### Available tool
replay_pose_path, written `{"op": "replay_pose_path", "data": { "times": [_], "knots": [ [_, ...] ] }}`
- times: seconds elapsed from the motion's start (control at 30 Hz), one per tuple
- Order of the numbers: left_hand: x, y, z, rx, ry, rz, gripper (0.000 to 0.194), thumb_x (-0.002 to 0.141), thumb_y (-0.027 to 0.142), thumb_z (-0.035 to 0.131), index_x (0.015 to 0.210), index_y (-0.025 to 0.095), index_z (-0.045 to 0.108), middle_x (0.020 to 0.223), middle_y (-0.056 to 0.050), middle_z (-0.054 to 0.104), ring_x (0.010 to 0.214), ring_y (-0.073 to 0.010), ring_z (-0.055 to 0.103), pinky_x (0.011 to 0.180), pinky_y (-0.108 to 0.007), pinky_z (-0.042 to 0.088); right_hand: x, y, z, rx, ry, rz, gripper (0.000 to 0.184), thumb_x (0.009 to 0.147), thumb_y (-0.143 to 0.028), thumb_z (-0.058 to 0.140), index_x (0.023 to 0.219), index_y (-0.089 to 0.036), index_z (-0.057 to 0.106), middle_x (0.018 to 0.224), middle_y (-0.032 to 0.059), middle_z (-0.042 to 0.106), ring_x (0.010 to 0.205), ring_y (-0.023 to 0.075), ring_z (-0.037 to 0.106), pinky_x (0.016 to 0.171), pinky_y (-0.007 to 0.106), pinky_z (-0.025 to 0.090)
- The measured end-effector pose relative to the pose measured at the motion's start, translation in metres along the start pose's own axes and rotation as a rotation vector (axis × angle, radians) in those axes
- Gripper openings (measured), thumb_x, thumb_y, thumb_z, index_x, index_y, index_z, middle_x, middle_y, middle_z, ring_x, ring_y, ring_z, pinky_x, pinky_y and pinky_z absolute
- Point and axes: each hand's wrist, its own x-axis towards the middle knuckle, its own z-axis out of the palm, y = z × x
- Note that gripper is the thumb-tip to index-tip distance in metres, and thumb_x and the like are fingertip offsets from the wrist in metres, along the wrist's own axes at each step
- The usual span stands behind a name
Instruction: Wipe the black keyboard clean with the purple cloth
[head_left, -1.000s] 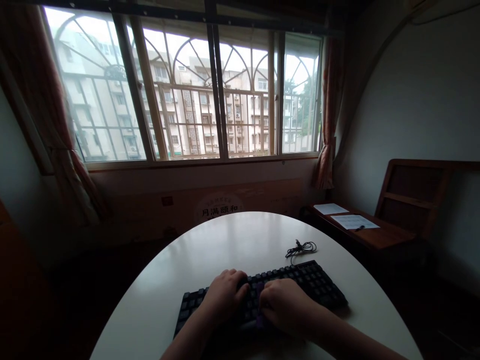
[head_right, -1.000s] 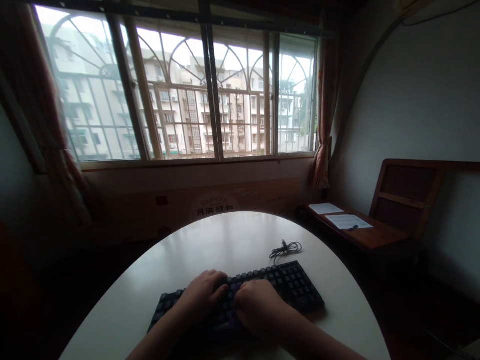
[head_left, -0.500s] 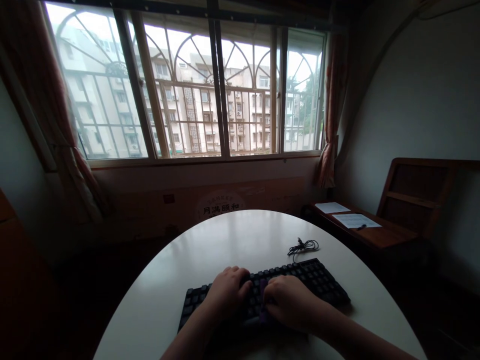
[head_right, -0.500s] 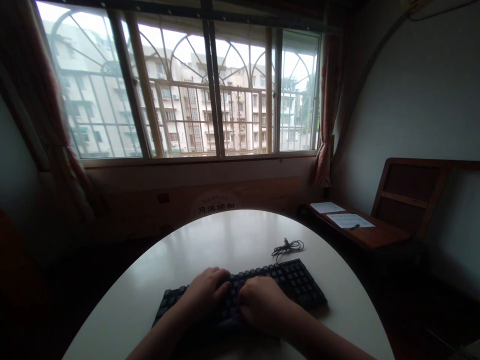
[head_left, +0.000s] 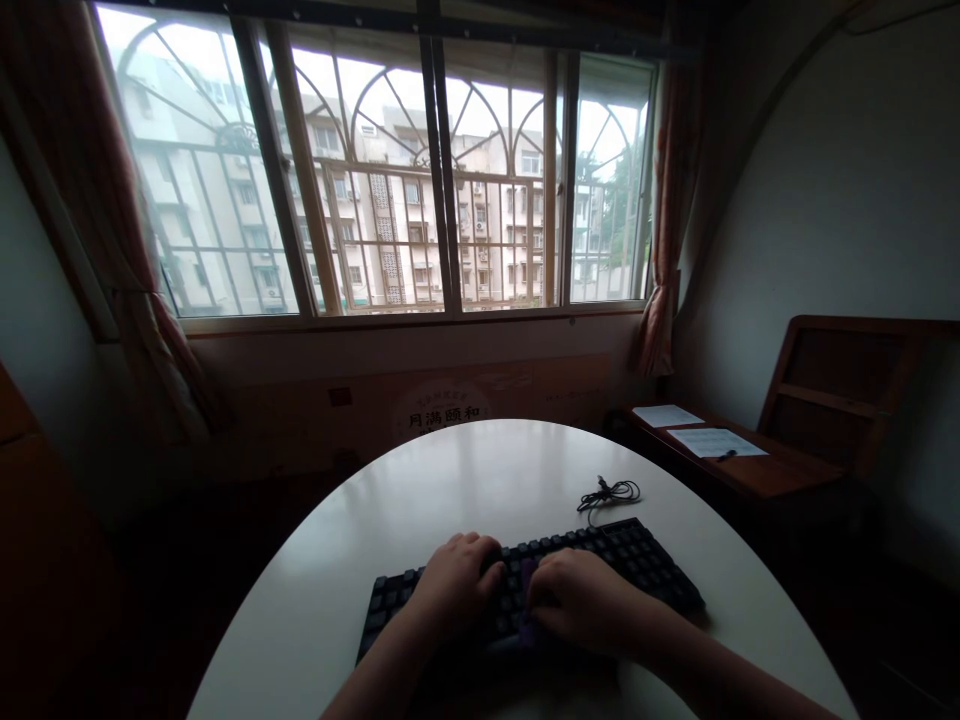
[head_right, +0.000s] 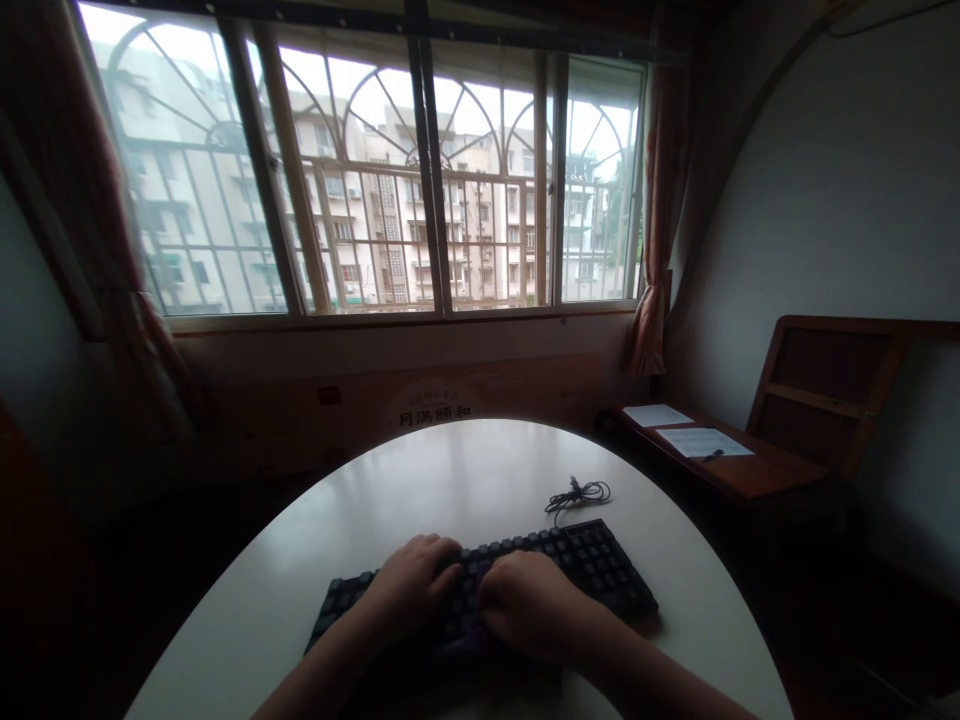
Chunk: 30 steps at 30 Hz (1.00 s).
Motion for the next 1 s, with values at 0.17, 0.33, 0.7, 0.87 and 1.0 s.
{"op": "replay_pose_path", "data": {
  "times": [0.17,0.33,0.7,0.87,1.0],
  "knots": [
    [0.0012,-0.0011,0.0012,-0.011,0.005,-0.003,0.034,0.090,0.042,0.047,0.113,0.027,0.066,0.112,-0.006,0.066,0.106,-0.0255,0.058,0.090,-0.036,0.043,0.0007,0.0024,-0.0006,0.009,-0.011,-0.014,0.018,0.077,-0.023,0.059,0.084,-0.025,0.075,0.081,-0.0004,0.072,0.072,0.0151,0.062,0.065,0.023,0.038],
    [0.0011,-0.0020,0.0022,-0.006,0.005,-0.002,0.033,0.089,0.041,0.047,0.112,0.026,0.066,0.112,-0.006,0.067,0.107,-0.0257,0.057,0.090,-0.037,0.043,0.0011,0.0013,-0.0017,0.023,-0.012,-0.023,0.018,0.076,-0.022,0.060,0.084,-0.024,0.076,0.080,-0.0004,0.072,0.072,0.0146,0.062,0.065,0.022,0.039],
    [0.0000,-0.0019,-0.0010,-0.027,-0.009,-0.001,0.034,0.090,0.041,0.047,0.114,0.027,0.066,0.115,-0.006,0.066,0.109,-0.0253,0.057,0.091,-0.036,0.043,0.0019,0.0055,0.0007,0.049,-0.014,-0.053,0.017,0.075,-0.021,0.061,0.082,-0.024,0.075,0.078,-0.0010,0.073,0.070,0.0138,0.062,0.065,0.021,0.039],
    [-0.0003,-0.0011,-0.0030,-0.023,-0.019,-0.005,0.035,0.090,0.042,0.046,0.115,0.027,0.066,0.114,-0.007,0.066,0.109,-0.0256,0.057,0.092,-0.036,0.043,0.0020,0.0058,0.0005,0.039,-0.041,-0.053,0.017,0.076,-0.022,0.061,0.084,-0.024,0.076,0.079,-0.0008,0.074,0.071,0.0143,0.063,0.067,0.021,0.041],
    [-0.0013,0.0005,-0.0064,-0.027,-0.038,-0.004,0.036,0.090,0.042,0.046,0.117,0.027,0.065,0.116,-0.006,0.066,0.111,-0.0254,0.057,0.093,-0.036,0.043,0.0025,0.0064,-0.0006,0.051,-0.061,-0.039,0.019,0.078,-0.024,0.060,0.088,-0.024,0.076,0.083,-0.0003,0.075,0.072,0.0142,0.064,0.069,0.021,0.042]
  ]
}}
